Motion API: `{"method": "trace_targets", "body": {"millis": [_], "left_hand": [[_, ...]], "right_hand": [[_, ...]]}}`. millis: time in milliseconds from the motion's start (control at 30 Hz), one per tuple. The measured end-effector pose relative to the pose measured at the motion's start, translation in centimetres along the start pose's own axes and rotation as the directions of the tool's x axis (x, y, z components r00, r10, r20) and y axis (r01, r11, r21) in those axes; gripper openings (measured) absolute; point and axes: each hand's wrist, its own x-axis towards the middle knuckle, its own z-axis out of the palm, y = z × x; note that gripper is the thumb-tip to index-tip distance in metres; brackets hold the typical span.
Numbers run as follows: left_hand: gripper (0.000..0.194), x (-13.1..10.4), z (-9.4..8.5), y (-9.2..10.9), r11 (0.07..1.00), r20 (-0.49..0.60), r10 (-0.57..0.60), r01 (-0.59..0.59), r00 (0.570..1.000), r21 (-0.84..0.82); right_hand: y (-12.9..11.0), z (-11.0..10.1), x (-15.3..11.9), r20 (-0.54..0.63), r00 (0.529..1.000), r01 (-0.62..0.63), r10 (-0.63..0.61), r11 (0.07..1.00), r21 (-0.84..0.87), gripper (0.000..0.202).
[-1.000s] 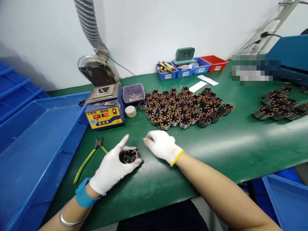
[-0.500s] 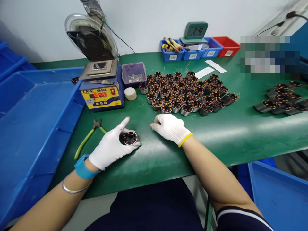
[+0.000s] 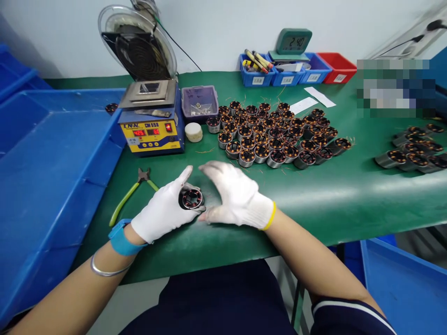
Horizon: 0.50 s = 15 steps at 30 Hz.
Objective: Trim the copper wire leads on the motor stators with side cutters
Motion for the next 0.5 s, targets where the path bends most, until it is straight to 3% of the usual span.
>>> {"method": "trace_targets", "body": {"millis": [67, 200, 267, 333, 400, 500], "left_hand": [[0.099, 0.1, 0.1, -0.1, 1.000, -0.004, 0.008, -0.008, 1.000, 0.016], [0.101, 0.3, 0.2, 0.0, 0.999, -0.012, 0.027, -0.027, 1.000, 0.032], [0.101, 0.4, 0.2, 0.3, 0.999, -0.020, 0.019, -0.018, 1.000, 0.051], [0.103, 0.5, 0.0, 0.3, 0.998, -0.030, 0.003, -0.001, 1.000, 0.070], [0.111, 0.4, -0.3, 0.1, 0.999, -0.022, 0.004, -0.002, 1.000, 0.054], [0.120, 0.2, -1.0, -0.7, 0.998, 0.023, 0.048, -0.047, 0.999, -0.052]], "right_hand": [[-0.6, 1.1, 0.2, 0.137, 0.990, -0.027, 0.034, 0.998, -0.055, 0.095], [-1.0, 1.6, 0.3, 0.233, 0.964, -0.120, 0.128, 0.992, -0.048, 0.046], [-0.8, 1.5, 0.2, 0.168, 0.972, -0.163, 0.166, 0.986, -0.030, 0.044], [-0.4, 1.5, 0.0, 0.034, 0.992, -0.122, 0.124, 0.991, -0.060, 0.060], [-0.1, 1.7, -0.1, -0.076, 0.997, 0.016, -0.025, 0.994, -0.111, 0.068], [0.1, 2.0, -0.3, -0.088, 0.974, 0.195, -0.208, 0.971, -0.137, 0.050]]}}
